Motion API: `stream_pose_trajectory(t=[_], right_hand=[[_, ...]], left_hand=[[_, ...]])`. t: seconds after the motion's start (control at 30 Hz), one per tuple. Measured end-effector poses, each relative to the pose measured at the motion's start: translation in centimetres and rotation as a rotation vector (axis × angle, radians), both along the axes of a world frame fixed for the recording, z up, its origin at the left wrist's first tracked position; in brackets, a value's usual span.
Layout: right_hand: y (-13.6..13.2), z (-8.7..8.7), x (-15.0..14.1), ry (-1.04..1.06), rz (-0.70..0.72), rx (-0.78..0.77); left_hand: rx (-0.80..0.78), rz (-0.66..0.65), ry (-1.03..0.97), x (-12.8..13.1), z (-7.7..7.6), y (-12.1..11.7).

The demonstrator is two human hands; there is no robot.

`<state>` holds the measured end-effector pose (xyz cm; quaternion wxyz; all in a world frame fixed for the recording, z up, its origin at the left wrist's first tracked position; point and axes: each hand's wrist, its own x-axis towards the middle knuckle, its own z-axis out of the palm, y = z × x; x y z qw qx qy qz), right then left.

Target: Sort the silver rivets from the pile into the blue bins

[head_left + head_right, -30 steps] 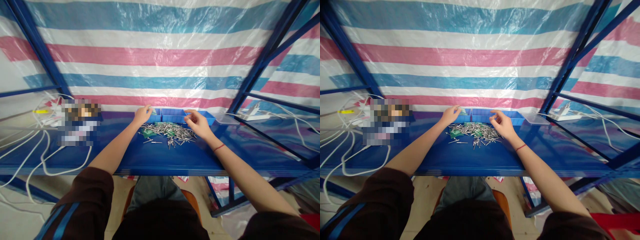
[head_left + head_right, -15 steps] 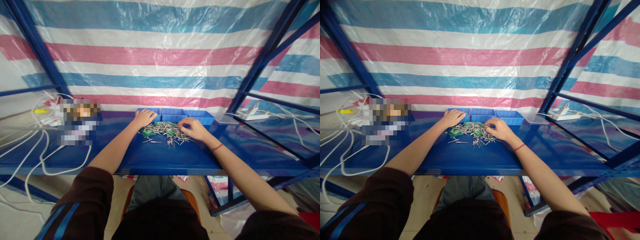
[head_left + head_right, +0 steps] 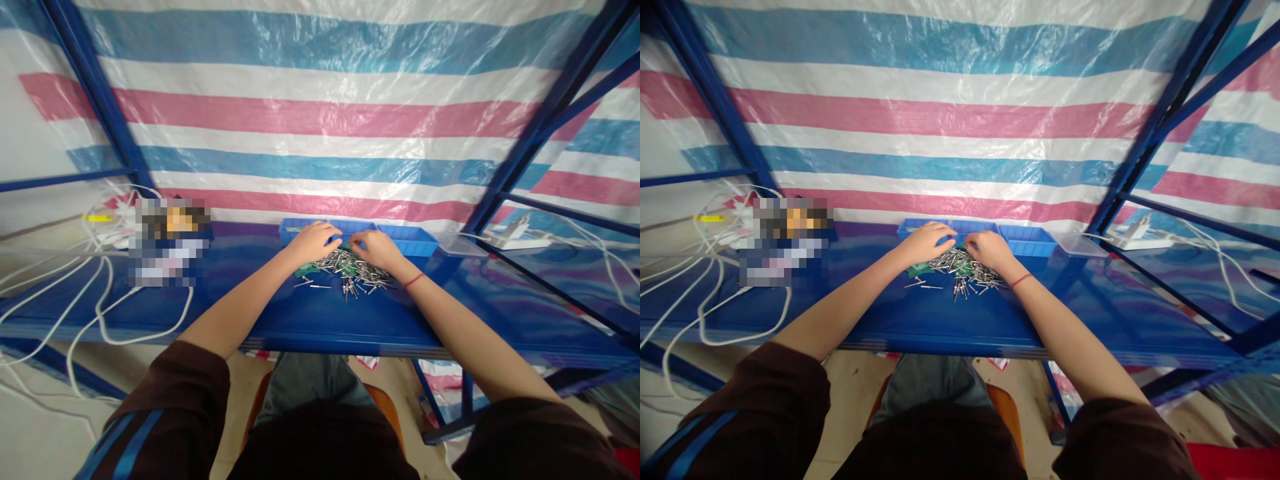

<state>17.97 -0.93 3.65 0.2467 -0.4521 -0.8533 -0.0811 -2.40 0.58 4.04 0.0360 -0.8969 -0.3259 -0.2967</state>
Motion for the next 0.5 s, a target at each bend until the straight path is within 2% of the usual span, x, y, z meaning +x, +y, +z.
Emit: stream_pose_trajectory(t=[0.1, 0.2, 0.27, 0.37, 0.5], right_hand=[[-0.6, 0.1, 0.4, 0.254, -0.029, 0.05], [-1.1, 0.0, 0.4, 0.523, 0.021, -0.032], [-1.3, -0.3, 0.1, 0.641, 0.06, -0.106], [-1.4, -0.7, -0.4, 0.741, 0.088, -0.185], [-1.7, -0.8, -0.9, 0.725, 0.16, -0.246]], left_hand=[[-0.154, 0.001, -0.165, 0.0, -0.2, 0.2], [-0.355, -0.034, -0.351, 0.2, -0.7, 0.6], [-0.435, -0.092, -0.41, 0.4, -1.2, 0.9], [-0.456, -0.154, -0.404, 0.5, -1.7, 1.2], [-0.363, -0.106, -0.345, 0.7, -1.6, 0.8]])
